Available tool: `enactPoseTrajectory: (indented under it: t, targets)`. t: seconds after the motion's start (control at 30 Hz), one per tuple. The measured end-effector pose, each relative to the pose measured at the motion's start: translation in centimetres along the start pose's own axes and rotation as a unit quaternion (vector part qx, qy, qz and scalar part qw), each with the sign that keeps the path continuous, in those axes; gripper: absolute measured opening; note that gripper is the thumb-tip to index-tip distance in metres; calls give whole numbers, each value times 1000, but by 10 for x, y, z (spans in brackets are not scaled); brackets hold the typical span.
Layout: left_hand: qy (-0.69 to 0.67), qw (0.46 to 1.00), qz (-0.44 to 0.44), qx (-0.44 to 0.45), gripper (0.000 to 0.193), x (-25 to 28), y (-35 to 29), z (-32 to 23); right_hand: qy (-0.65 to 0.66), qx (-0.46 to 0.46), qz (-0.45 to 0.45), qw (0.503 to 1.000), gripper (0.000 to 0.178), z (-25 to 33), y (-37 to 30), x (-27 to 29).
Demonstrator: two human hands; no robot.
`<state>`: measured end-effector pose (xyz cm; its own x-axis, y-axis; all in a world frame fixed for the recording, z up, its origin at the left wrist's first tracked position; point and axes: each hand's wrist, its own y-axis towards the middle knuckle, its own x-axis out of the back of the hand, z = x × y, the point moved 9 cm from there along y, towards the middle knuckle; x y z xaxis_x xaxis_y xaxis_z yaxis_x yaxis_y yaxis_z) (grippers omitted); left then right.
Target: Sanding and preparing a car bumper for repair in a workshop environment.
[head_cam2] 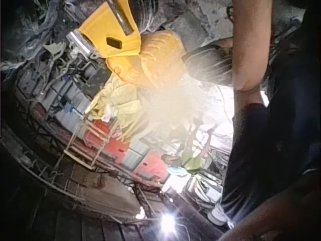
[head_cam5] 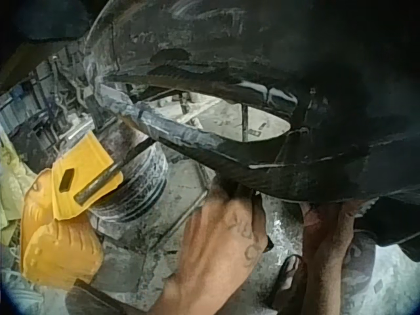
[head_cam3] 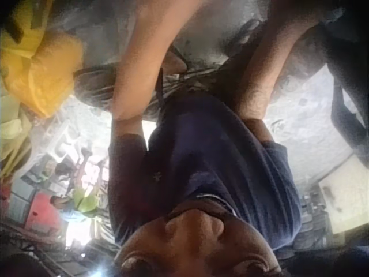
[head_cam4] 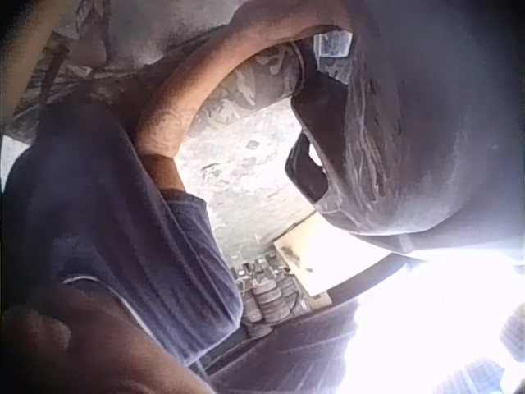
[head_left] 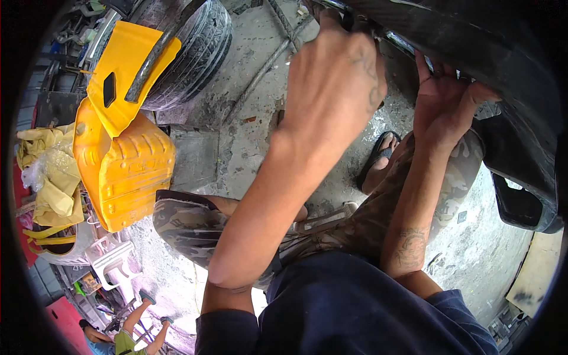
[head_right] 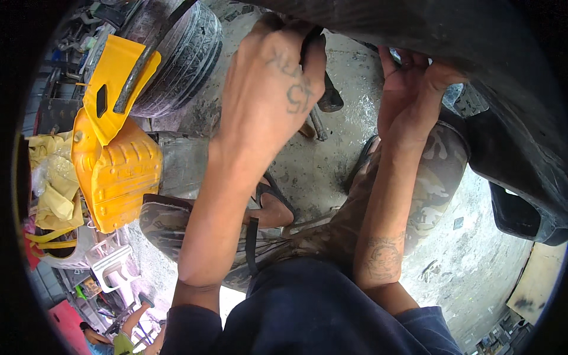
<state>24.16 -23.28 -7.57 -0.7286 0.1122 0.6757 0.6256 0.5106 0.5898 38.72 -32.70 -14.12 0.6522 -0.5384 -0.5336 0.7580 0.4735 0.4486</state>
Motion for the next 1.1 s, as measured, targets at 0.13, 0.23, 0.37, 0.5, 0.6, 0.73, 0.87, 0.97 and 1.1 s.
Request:
enactPoseTrajectory:
  t: [0.13, 0.23, 0.37, 0.5, 0.6, 0.73, 0.87, 0.97, 1.1]
  targets:
    - [-16, 999, 14, 35, 14, -3, -1, 6, 8, 4, 16, 1000, 78, -2, 0, -2]
    - [-7, 999, 28, 18, 10, -5, 0, -2, 9, 6, 11, 1000, 77, -2, 1, 1]
    - [-29, 998, 54, 32, 15, -12, 5, 12, 15, -1, 1, 1000, 75, -2, -1, -2]
    - [6, 1000, -19, 9, 8, -6, -4, -8, 7, 12, 20, 1000, 72, -1, -2, 2]
    - [-26, 999, 22, -13, 9, -10, 5, 2, 22, 11, 16, 1000, 70, -6, 2, 1]
    - [24, 997, 64, 39, 13, -15, -3, -1, 13, 12, 26, 1000, 69, -6, 0, 3]
    - [-21, 998, 53, 9, 13, 0, 5, 20, 102, -6, 0, 995, 56, -9, -5, 7]
    - [4, 997, 77, -27, 15, -8, 10, 12, 47, 0, -3, 999, 73, -10, 2, 10]
    - [-24, 999, 48, -8, 9, -1, 9, 21, 16, -1, -26, 1000, 75, -9, 0, 9]
